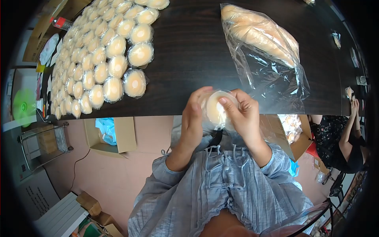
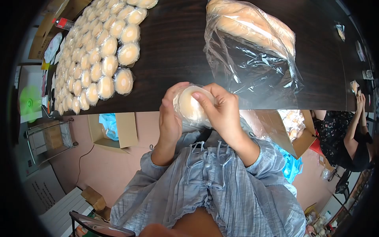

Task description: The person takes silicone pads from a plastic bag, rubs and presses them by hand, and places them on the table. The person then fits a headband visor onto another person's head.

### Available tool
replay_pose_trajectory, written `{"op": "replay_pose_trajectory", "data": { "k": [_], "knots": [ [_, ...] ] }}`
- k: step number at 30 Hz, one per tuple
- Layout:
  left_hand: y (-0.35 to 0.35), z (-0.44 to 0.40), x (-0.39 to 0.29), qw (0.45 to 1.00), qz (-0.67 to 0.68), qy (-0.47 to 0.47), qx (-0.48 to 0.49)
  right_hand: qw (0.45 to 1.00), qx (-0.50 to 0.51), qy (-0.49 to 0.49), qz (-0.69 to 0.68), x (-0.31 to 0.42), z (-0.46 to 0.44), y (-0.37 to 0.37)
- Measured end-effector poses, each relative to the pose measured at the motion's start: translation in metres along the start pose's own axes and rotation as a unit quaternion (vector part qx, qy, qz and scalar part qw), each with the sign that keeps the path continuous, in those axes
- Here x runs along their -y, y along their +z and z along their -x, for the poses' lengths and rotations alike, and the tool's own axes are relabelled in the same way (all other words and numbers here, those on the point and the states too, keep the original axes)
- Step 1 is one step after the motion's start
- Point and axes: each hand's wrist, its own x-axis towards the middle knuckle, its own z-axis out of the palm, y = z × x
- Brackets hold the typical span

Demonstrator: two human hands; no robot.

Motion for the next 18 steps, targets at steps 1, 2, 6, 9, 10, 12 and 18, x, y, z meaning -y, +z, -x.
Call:
{"op": "replay_pose_trajectory", "data": {
  "k": [1, 2, 6, 9, 10, 12, 18],
  "knots": [
    [0.002, 0.002, -0.004, 0.998, -0.056, 0.015, 0.011, 0.999, 0.004, -0.014, 0.043, 0.002, 0.0, 0.001],
    [0.004, 0.004, -0.008, 0.993, -0.112, 0.031, 0.021, 0.996, 0.008, -0.028, 0.085, 0.004, 0.0, 0.001],
    [0.001, 0.003, -0.011, 0.973, -0.224, 0.037, 0.031, 0.997, 0.032, -0.02, 0.068, 0.007, -0.004, 0.001],
    [-0.008, -0.003, -0.016, 0.997, 0.0, -0.068, -0.043, 0.965, 0.067, 0.088, -0.239, 0.007, -0.006, -0.001],
    [-0.01, -0.005, -0.018, 0.997, 0.002, -0.068, -0.042, 0.965, 0.066, 0.087, -0.238, 0.007, -0.007, -0.001],
    [-0.013, -0.008, -0.021, 0.994, 0.045, -0.057, -0.077, 0.966, 0.043, 0.071, -0.246, 0.007, -0.007, -0.002],
    [-0.014, -0.007, -0.021, 0.991, 0.073, -0.05, -0.095, 0.981, 0.021, 0.049, -0.189, -0.002, -0.007, -0.009]
  ]
}}
